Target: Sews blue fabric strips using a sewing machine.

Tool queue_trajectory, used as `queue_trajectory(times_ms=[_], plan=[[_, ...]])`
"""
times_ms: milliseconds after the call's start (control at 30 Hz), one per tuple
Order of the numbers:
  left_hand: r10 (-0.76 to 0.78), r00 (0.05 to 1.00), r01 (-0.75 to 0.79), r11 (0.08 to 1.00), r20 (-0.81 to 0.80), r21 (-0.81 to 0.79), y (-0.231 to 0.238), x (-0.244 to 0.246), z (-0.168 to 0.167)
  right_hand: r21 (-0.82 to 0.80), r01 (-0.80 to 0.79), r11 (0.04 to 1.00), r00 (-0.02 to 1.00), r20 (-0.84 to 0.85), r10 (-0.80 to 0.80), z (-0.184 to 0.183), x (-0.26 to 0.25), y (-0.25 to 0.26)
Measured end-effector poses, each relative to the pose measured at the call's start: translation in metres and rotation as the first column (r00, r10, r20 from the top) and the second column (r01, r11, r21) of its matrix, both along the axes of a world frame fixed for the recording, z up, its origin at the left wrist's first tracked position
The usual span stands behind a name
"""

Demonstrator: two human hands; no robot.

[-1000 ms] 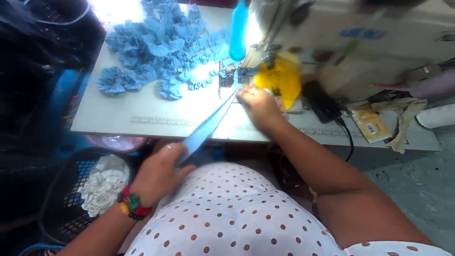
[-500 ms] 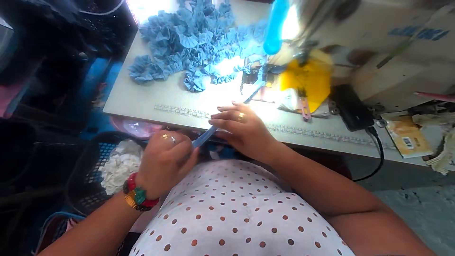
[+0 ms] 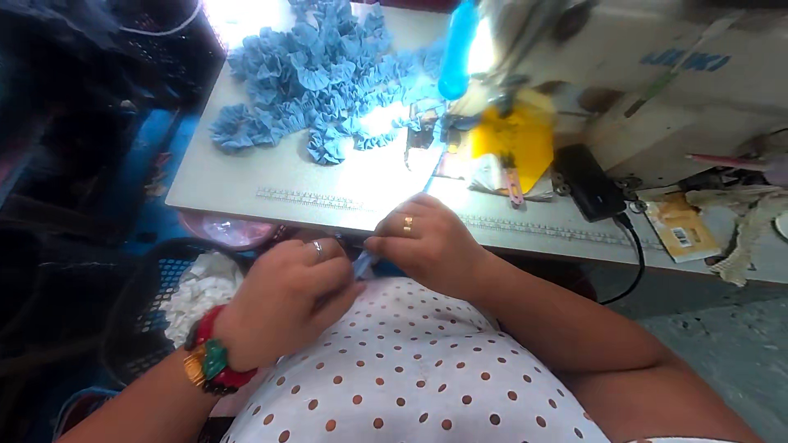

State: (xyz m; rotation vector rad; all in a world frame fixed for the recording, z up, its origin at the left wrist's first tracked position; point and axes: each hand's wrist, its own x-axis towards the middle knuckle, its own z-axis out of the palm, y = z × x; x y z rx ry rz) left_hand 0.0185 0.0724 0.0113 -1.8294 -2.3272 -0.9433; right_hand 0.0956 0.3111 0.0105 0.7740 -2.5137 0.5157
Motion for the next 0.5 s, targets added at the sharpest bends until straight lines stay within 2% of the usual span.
queue_trajectory(times_ms=[67, 167, 233, 333, 400, 500], plan=[[-0.095, 0.991, 0.107, 0.986, 0.097, -0.126, -0.009, 0.003, 0.004, 0.015, 0.006, 1.000, 1.000, -0.008, -0.006, 0.006, 0.010, 0.005], [-0.230, 0.954, 0.264, 0.948, 0.192, -0.176, -0.019, 0.006, 0.003, 0.076, 0.044, 0.996, 0.999, -0.009, -0.043, 0.007, 0.038, 0.012], [-0.291, 0.906, 0.342, 0.931, 0.309, -0.126, -0.020, 0.003, -0.004, 0.090, 0.058, 0.994, 0.998, 0.027, -0.061, -0.004, 0.057, 0.018], [-0.372, 0.770, 0.437, 0.900, 0.519, -0.002, -0.014, -0.002, -0.022, 0.052, 0.077, 0.996, 0.993, 0.083, -0.082, -0.026, 0.078, 0.027], [-0.392, 0.700, 0.458, 0.888, 0.597, 0.046, -0.007, -0.005, -0.028, 0.028, 0.092, 0.995, 0.991, 0.098, -0.094, -0.038, 0.084, 0.033], [-0.340, 0.693, 0.437, 0.899, 0.635, 0.005, 0.001, -0.008, -0.032, 0.047, 0.093, 0.995, 0.992, 0.077, -0.096, -0.058, 0.083, 0.042]])
